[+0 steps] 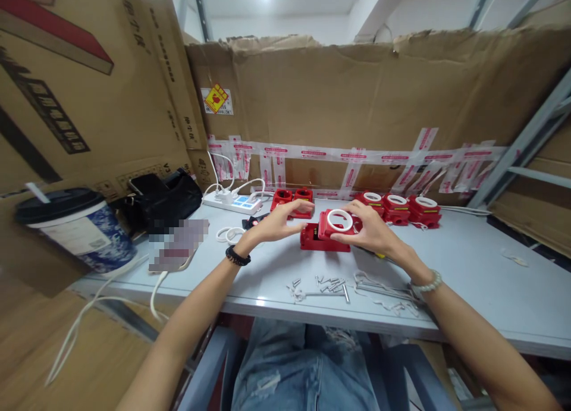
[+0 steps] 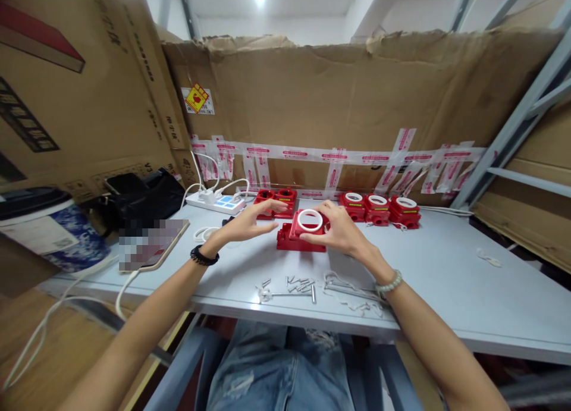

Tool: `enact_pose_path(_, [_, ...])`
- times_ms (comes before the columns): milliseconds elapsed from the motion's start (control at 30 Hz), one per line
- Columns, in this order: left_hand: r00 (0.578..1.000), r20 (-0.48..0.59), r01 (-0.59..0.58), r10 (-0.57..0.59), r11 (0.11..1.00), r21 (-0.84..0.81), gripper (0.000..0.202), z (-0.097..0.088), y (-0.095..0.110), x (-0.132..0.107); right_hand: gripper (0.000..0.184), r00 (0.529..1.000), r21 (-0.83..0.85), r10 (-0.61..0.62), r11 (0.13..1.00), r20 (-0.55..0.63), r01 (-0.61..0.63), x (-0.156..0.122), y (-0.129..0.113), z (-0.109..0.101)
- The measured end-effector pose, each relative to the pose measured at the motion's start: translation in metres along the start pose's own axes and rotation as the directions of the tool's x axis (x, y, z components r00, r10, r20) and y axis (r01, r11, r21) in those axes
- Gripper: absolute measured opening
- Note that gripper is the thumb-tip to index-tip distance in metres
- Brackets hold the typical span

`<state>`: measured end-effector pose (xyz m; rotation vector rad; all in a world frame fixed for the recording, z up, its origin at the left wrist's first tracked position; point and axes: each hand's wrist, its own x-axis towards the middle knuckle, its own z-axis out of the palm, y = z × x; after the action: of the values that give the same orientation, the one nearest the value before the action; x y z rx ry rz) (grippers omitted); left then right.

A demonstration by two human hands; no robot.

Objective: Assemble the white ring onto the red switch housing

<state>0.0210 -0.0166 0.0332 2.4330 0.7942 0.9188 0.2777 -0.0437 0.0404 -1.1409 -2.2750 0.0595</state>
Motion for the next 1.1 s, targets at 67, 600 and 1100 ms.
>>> enact_pose_path(67, [0.996,-0.058,0.073,-0.065,0.985,0.153,0.038,-0.004,-0.011,-0.006,0.051,0.997,-0.001,0.052,0.999,-0.063,-0.052,0.002,0.005,0.005])
enact_pose_path(600, [0.986,0.137,0.083,-0.096,0.991,0.104,0.084,0.033,-0.025,-0.01,0.059,0.999,0.152,0.046,0.987,-0.017,-0.043,0.004,0.015,0.037])
enact_pose_path(1100, [0.98,0.146,0.129,-0.135,0.991,0.044,0.092,0.035,-0.023,-0.011,0.058,0.996,0.207,-0.028,0.978,0.087,0.009,0.009,0.013,0.039])
